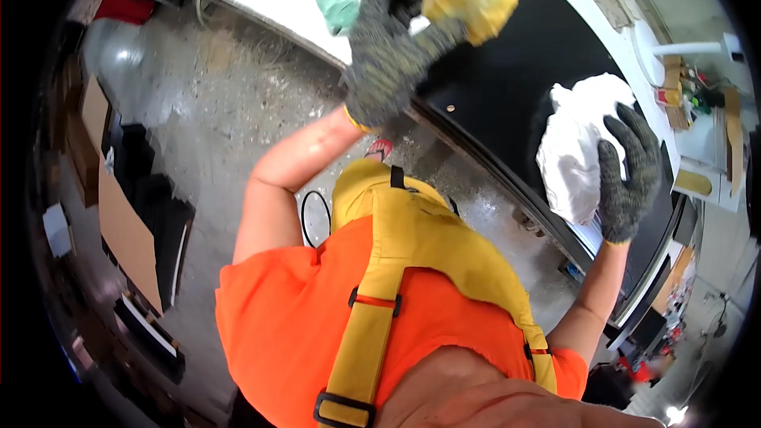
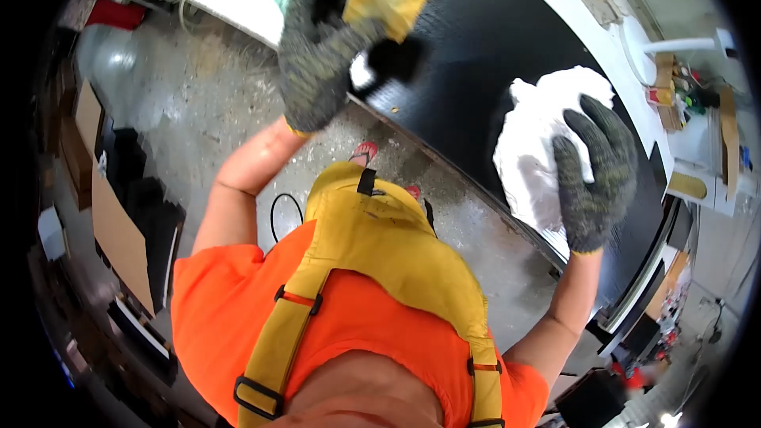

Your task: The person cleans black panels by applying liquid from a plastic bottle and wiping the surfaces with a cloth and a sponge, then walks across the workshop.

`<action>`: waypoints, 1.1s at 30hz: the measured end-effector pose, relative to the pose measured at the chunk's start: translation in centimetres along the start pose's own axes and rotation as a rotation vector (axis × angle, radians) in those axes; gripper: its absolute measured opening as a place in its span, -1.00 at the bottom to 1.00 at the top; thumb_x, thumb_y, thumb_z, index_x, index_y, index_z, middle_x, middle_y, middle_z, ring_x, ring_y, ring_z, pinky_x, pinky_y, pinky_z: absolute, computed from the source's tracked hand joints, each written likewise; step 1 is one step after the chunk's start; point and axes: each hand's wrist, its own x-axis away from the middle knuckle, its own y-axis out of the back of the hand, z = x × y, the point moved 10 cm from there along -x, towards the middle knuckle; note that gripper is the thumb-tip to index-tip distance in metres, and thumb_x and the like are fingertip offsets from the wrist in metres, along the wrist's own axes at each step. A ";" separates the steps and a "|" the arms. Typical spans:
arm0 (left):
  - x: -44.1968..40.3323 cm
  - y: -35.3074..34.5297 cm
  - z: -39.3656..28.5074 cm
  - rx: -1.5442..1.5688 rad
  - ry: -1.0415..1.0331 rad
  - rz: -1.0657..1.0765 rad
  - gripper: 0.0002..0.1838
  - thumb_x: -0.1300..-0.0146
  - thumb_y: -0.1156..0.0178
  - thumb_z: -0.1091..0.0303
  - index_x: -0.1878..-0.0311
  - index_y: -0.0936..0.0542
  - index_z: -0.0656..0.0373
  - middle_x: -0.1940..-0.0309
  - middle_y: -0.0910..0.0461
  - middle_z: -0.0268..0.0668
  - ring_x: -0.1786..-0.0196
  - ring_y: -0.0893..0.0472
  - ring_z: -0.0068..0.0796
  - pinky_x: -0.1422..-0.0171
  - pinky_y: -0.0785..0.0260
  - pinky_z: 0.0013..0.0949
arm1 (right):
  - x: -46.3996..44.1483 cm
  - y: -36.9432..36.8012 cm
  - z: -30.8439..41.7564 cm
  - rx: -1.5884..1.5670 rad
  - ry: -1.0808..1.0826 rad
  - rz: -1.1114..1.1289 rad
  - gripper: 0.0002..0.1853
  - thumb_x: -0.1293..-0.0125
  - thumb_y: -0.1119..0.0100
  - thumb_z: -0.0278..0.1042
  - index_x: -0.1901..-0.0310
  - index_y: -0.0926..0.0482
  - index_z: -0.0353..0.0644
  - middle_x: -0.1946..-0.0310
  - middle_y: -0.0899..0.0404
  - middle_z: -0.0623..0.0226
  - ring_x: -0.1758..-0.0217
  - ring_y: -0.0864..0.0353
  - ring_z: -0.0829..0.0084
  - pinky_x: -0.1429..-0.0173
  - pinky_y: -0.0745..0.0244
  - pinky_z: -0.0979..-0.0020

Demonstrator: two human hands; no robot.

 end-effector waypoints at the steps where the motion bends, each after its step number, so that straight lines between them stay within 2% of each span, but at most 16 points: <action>1: 1.1 -1.6 0.8 0.045 0.130 0.039 -0.08 -0.03 -0.41 0.45 -0.41 -0.08 0.24 -0.29 -0.27 -0.09 -0.36 -0.28 -0.24 -0.42 -0.20 -0.22 | -0.8 -0.4 0.4 -0.119 0.000 -0.017 -0.62 -0.11 -0.27 -0.33 -0.01 -0.63 -0.12 -0.04 -0.59 0.18 -0.18 -0.50 0.19 -0.36 -0.25 0.23; 3: 2.4 -4.1 1.3 0.174 0.112 0.068 -0.04 0.02 -0.39 0.64 -0.42 -0.05 0.23 -0.27 -0.27 -0.19 -0.31 -0.32 -0.36 -0.37 -0.28 -0.27 | -2.4 -4.0 1.6 -0.730 -0.217 0.130 -0.26 -0.02 -0.39 -0.25 -0.29 -0.37 -0.16 -0.28 -0.40 0.21 -0.34 -0.34 0.27 -0.40 -0.18 0.26; 5: 3.8 -6.0 2.5 0.299 0.174 0.056 -0.03 0.04 -0.40 0.63 -0.42 -0.05 0.21 -0.29 -0.24 -0.19 -0.31 -0.33 -0.34 -0.37 -0.28 -0.26 | -3.1 -7.5 2.5 -0.933 -0.127 0.160 -0.04 0.02 -0.48 -0.13 -0.38 -0.17 -0.23 -0.28 -0.36 0.14 -0.35 -0.30 0.27 -0.44 -0.11 0.25; 9: 5.2 -7.6 4.9 0.380 0.263 0.076 -0.01 0.05 -0.40 0.62 -0.43 -0.05 0.19 -0.32 -0.22 -0.20 -0.32 -0.32 -0.33 -0.39 -0.26 -0.26 | -4.0 -9.7 2.6 -1.475 -0.420 0.023 -0.26 -0.06 -0.43 -0.35 -0.27 -0.29 -0.24 -0.11 -0.48 0.20 -0.18 -0.47 0.36 -0.25 -0.41 0.33; 12: 6.4 -7.1 6.9 0.092 0.220 0.154 -0.07 -0.03 -0.41 0.44 -0.42 -0.06 0.25 -0.33 -0.23 -0.12 -0.33 -0.32 -0.25 -0.40 -0.21 -0.23 | -5.3 -8.9 1.1 -1.399 -0.423 -0.030 -0.38 -0.09 -0.38 -0.31 -0.19 -0.39 -0.26 -0.02 -0.55 0.22 -0.10 -0.52 0.39 -0.21 -0.44 0.34; 15: 6.5 -9.0 3.8 -0.380 0.043 0.475 -0.23 -0.08 -0.35 0.18 -0.35 -0.28 0.14 -0.32 -0.26 -0.03 -0.33 -0.33 -0.10 -0.37 -0.24 -0.19 | -7.9 -7.4 1.3 -1.185 -0.306 0.122 -0.41 -0.16 -0.29 -0.12 -0.17 -0.44 -0.28 0.01 -0.56 0.18 -0.02 -0.56 0.37 -0.18 -0.44 0.38; 16: 6.5 -9.5 2.9 -0.552 -0.104 0.525 -0.33 -0.09 -0.31 0.15 -0.29 -0.39 0.06 -0.29 -0.32 -0.08 -0.28 -0.38 -0.09 -0.32 -0.29 -0.17 | -7.9 -8.7 0.0 -1.331 -0.397 0.190 -0.40 -0.19 -0.26 -0.09 -0.18 -0.43 -0.30 -0.01 -0.55 0.17 -0.02 -0.57 0.35 -0.18 -0.45 0.38; 18: 6.9 -9.4 2.6 -0.570 -0.095 0.528 -0.40 -0.09 -0.30 0.15 -0.23 -0.45 0.06 -0.25 -0.37 -0.13 -0.25 -0.42 -0.12 -0.30 -0.31 -0.18 | -8.9 -10.6 -0.2 -1.626 -0.457 0.329 -0.39 -0.26 -0.20 -0.03 -0.20 -0.39 -0.33 -0.06 -0.53 0.12 -0.08 -0.56 0.32 -0.22 -0.47 0.34; 20: 6.9 -10.1 3.1 -0.490 -0.091 0.577 -0.53 -0.08 -0.30 0.22 -0.10 -0.54 0.06 -0.16 -0.46 -0.20 -0.19 -0.46 -0.18 -0.25 -0.34 -0.21 | -9.6 -12.0 -1.2 -1.770 -0.414 0.396 -0.42 -0.33 -0.14 -0.10 -0.26 -0.31 -0.29 -0.12 -0.50 0.14 -0.15 -0.53 0.32 -0.27 -0.46 0.35; 21: 6.8 -10.3 3.2 -0.459 -0.066 0.587 -0.54 -0.07 -0.32 0.26 -0.08 -0.54 0.08 -0.16 -0.46 -0.18 -0.21 -0.45 -0.18 -0.27 -0.33 -0.22 | -9.1 -13.9 -2.5 -1.886 -0.636 0.425 -0.43 -0.35 -0.13 -0.15 -0.28 -0.29 -0.28 -0.14 -0.49 0.15 -0.17 -0.52 0.33 -0.28 -0.45 0.36; 23: 6.7 -10.3 3.0 -0.398 -0.012 0.601 -0.56 -0.06 -0.35 0.34 -0.06 -0.55 0.11 -0.15 -0.45 -0.14 -0.23 -0.43 -0.16 -0.30 -0.30 -0.23 | -9.3 -14.1 -1.6 -1.966 -0.464 0.465 -0.50 -0.32 -0.14 -0.45 -0.28 -0.31 -0.26 -0.20 -0.46 0.23 -0.20 -0.51 0.41 -0.31 -0.41 0.39; 25: 5.9 -8.5 3.4 -0.179 0.064 0.386 -0.53 -0.07 -0.34 0.44 -0.09 -0.48 0.16 -0.15 -0.43 -0.14 -0.23 -0.43 -0.26 -0.30 -0.30 -0.26 | -9.8 -11.1 -0.5 -0.591 0.122 0.319 -0.54 -0.30 -0.13 -0.52 -0.24 -0.37 -0.24 -0.18 -0.48 0.26 -0.18 -0.52 0.41 -0.28 -0.42 0.40; 28: 6.0 -7.4 6.1 0.339 0.346 0.061 -0.37 -0.09 -0.38 0.41 -0.23 -0.34 0.22 -0.13 -0.43 -0.14 -0.21 -0.44 -0.36 -0.31 -0.30 -0.30 | -9.1 -11.1 0.1 -0.814 -0.018 0.325 -0.60 -0.34 -0.05 -0.54 -0.22 -0.40 -0.26 -0.12 -0.52 0.24 -0.16 -0.53 0.42 -0.26 -0.42 0.42; 30: 5.5 -7.4 6.9 0.492 0.391 -0.029 -0.27 -0.08 -0.41 0.35 -0.29 -0.27 0.23 -0.14 -0.42 -0.14 -0.22 -0.43 -0.36 -0.33 -0.30 -0.30 | -7.8 -14.2 -0.8 -1.489 -0.270 0.382 -0.61 -0.36 -0.01 -0.53 -0.22 -0.39 -0.29 -0.14 -0.50 0.19 -0.18 -0.50 0.41 -0.27 -0.42 0.41; 32: 5.1 -7.1 7.2 0.206 0.384 0.076 -0.21 -0.08 -0.37 0.50 -0.36 -0.18 0.23 -0.21 -0.36 -0.14 -0.27 -0.37 -0.34 -0.37 -0.26 -0.27 | -6.7 -15.1 0.0 -1.789 -0.438 0.499 -0.59 -0.34 -0.03 -0.53 -0.23 -0.38 -0.28 -0.16 -0.49 0.19 -0.19 -0.50 0.40 -0.28 -0.41 0.38; 33: 5.0 -7.0 7.5 0.063 0.383 0.128 -0.17 -0.07 -0.36 0.57 -0.39 -0.14 0.24 -0.24 -0.33 -0.15 -0.30 -0.34 -0.33 -0.39 -0.25 -0.26 | -7.0 -14.0 0.5 -1.611 -0.412 0.426 -0.57 -0.33 -0.05 -0.52 -0.24 -0.37 -0.27 -0.17 -0.48 0.19 -0.20 -0.49 0.40 -0.29 -0.40 0.38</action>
